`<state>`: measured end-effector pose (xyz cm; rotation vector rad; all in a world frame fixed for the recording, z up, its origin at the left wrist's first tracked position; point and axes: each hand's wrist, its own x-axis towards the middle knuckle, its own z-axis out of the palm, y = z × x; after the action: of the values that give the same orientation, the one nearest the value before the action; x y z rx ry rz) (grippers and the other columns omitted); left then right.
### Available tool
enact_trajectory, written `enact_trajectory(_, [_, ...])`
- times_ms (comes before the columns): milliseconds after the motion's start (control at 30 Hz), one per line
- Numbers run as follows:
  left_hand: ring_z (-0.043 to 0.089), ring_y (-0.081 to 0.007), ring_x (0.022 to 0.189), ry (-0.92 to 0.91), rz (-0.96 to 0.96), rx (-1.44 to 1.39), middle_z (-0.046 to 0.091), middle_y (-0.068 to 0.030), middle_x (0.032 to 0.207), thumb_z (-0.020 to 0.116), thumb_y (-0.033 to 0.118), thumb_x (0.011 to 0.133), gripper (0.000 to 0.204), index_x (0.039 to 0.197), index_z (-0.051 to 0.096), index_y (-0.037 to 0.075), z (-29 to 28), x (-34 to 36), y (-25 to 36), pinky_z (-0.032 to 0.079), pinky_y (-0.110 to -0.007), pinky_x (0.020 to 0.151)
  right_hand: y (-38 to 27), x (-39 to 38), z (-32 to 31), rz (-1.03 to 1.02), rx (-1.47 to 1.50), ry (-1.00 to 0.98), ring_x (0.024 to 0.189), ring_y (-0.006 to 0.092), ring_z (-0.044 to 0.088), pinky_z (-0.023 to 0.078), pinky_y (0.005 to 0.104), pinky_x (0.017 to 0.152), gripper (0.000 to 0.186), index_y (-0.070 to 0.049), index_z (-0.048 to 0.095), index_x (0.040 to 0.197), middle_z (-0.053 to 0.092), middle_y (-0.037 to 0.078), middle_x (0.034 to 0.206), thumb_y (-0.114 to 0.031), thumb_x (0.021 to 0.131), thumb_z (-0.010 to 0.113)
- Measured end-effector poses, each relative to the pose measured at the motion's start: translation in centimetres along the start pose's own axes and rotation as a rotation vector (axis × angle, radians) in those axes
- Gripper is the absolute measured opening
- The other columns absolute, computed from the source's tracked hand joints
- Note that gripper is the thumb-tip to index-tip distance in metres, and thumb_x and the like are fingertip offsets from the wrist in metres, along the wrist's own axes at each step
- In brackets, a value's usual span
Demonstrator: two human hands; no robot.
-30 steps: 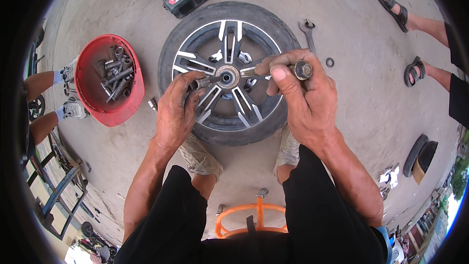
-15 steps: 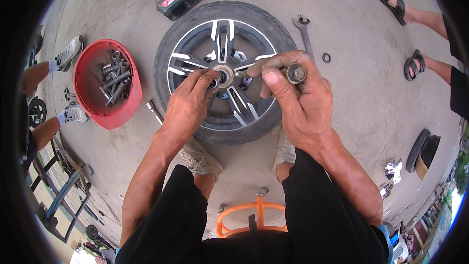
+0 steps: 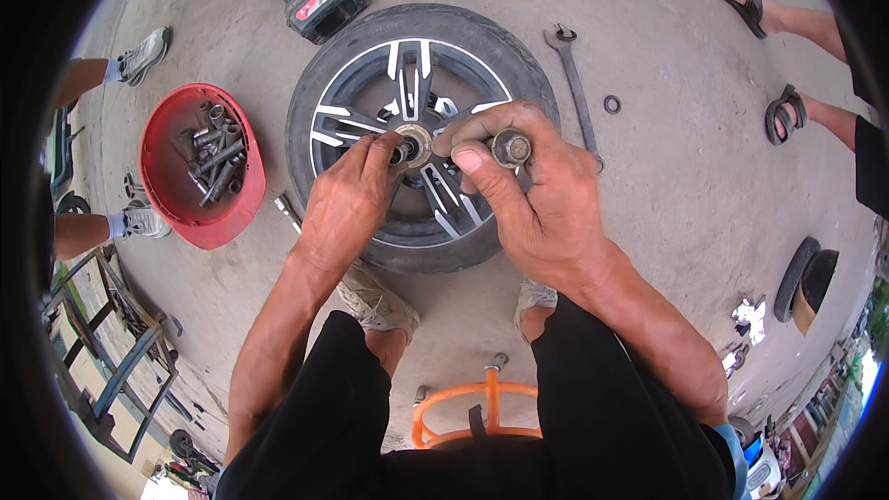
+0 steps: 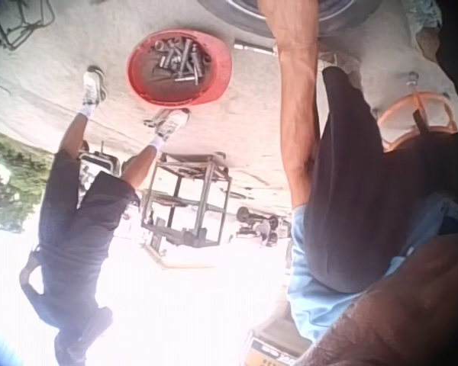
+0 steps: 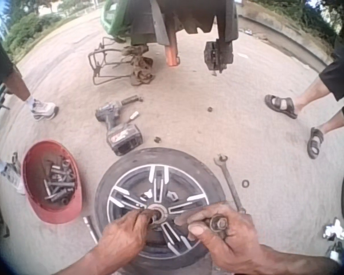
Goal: The person works on a wheel assembly, using a metal shaft and their hands to align and insert components into the hub.
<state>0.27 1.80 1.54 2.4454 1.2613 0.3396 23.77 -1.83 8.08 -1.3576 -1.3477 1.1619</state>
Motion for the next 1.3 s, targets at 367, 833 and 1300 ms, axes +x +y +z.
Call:
enact_trajectory(367, [0.073, -0.0354, 0.099, 0.204, -0.392, -0.101, 0.072, -0.0194, 0.113, 0.068, 0.003, 0.102, 0.029, 0.130, 0.063, 0.001, -5.9, -4.8, -2.4, 0.057, -0.041, 0.087, 0.8, 1.5, 2.2, -0.087, -0.095, -0.118, 0.076, 0.0210, 0.073, 0.057, 0.0337, 0.069, 0.016, -0.002, 0.061, 0.115, 0.078, 0.014, 0.100, -0.014, 0.106, 0.067])
enact_trajectory(833, [0.070, -0.0415, 0.116, 0.243, -0.593, 0.025, 0.072, -0.0204, 0.127, 0.059, 0.008, 0.108, 0.030, 0.137, 0.062, 0.003, -6.9, -6.1, -6.9, 0.056, -0.047, 0.096, -1.6, 4.2, 3.6, -0.030, -0.333, -0.303, 0.066, 0.0350, 0.069, 0.051, 0.0447, 0.059, 0.017, -0.001, 0.061, 0.113, 0.069, 0.018, 0.080, -0.010, 0.102, 0.070])
enact_trajectory(1300, [0.067, -0.0426, 0.114, 0.251, -0.568, 0.203, 0.067, -0.0209, 0.128, 0.058, -0.001, 0.102, 0.033, 0.135, 0.061, 0.002, -5.2, -7.2, -11.6, 0.055, -0.050, 0.093, -0.5, 3.1, 4.4, -0.221, -0.402, -0.403, 0.081, 0.0353, 0.073, 0.062, 0.0443, 0.070, 0.019, 0.002, 0.064, 0.112, 0.071, 0.017, 0.096, 0.005, 0.093, 0.065])
